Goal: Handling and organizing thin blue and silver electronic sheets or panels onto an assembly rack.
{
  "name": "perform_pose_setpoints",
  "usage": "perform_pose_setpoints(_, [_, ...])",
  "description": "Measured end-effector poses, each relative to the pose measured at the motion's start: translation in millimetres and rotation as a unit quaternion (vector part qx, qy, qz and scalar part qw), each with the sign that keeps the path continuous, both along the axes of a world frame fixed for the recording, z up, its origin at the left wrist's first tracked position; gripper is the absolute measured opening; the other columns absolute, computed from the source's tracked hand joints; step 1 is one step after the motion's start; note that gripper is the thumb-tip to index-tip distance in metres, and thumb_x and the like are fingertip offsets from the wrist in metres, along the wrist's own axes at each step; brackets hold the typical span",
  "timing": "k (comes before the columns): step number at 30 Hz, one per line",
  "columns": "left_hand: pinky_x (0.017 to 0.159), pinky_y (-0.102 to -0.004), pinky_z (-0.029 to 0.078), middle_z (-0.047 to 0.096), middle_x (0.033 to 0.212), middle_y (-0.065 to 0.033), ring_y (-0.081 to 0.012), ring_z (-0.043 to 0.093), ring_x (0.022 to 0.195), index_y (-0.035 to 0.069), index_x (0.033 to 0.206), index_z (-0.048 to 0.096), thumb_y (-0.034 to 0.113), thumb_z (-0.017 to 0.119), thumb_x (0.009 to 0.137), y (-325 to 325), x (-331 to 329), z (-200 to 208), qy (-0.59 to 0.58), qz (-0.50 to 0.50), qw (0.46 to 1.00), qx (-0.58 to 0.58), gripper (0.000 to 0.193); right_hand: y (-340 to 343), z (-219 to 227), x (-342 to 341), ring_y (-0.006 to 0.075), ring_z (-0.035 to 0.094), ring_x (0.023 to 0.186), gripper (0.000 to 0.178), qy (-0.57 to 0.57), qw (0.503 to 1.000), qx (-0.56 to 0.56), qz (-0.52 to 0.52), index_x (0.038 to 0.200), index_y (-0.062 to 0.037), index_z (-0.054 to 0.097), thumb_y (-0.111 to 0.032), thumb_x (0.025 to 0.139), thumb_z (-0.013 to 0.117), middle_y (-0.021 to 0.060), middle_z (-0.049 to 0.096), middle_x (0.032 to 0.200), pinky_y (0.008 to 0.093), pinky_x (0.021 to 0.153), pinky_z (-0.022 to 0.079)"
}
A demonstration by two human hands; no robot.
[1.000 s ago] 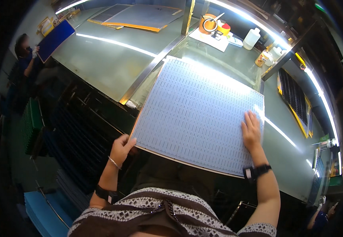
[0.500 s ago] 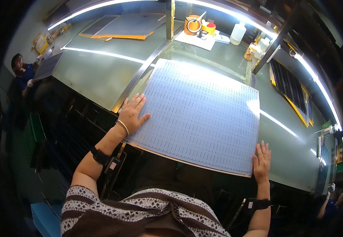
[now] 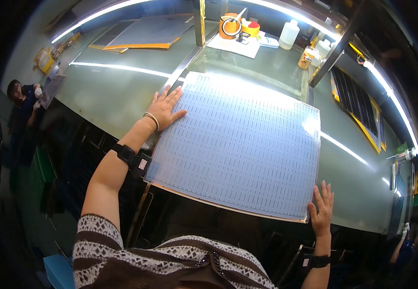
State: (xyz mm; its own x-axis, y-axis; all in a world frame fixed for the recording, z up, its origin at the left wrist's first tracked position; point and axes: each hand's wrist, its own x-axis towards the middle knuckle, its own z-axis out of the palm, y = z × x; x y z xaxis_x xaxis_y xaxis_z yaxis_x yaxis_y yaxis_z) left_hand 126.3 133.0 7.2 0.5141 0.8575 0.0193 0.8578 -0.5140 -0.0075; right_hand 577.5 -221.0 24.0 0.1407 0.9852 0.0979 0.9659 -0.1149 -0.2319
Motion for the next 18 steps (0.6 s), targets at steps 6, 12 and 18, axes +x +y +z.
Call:
perform_pose_setpoints(6, [0.110, -0.0494, 0.009, 0.016, 0.150, -0.0056, -0.0270, 0.007, 0.139, 0.011, 0.142, 0.022, 0.056, 0.025, 0.091, -5.6, 13.7, -4.8, 0.047, -0.050, 0.997, 0.043, 0.068, 1.2, -1.1, 2.6, 0.0309, 0.021, 0.136, 0.050, -0.007, 1.000, 0.012, -0.005, 0.130, -0.0100, 0.048, -0.041, 0.092, 0.043, 0.0122, 0.032, 0.143, 0.0464, 0.110, 0.011])
perform_pose_setpoints(12, [0.109, -0.0519, 0.011, 0.020, 0.148, -0.0068, -0.0284, 0.010, 0.138, 0.012, 0.140, 0.028, 0.058, 0.034, 0.088, 12.1, 19.2, 8.4, 0.022, -0.014, 1.000, 0.006, 0.070, 3.7, 6.9, -5.7, 0.0315, 0.020, 0.136, 0.047, -0.006, 1.000, -0.001, -0.015, 0.131, -0.0095, 0.046, -0.036, 0.092, 0.044, 0.0127, 0.032, 0.143, 0.0469, 0.110, 0.010])
perform_pose_setpoints(18, [0.108, -0.0527, 0.017, 0.023, 0.148, -0.0056, -0.0287, 0.013, 0.138, 0.020, 0.137, 0.035, 0.051, 0.046, 0.087, 94.4, 39.1, -10.1, -0.067, 0.089, 0.994, -0.014, 0.060, 0.5, 1.1, -3.9, 0.0329, 0.018, 0.136, 0.047, 0.003, 1.000, -0.008, -0.022, 0.132, -0.0087, 0.045, -0.034, 0.092, 0.043, 0.0136, 0.030, 0.144, 0.0477, 0.110, 0.008])
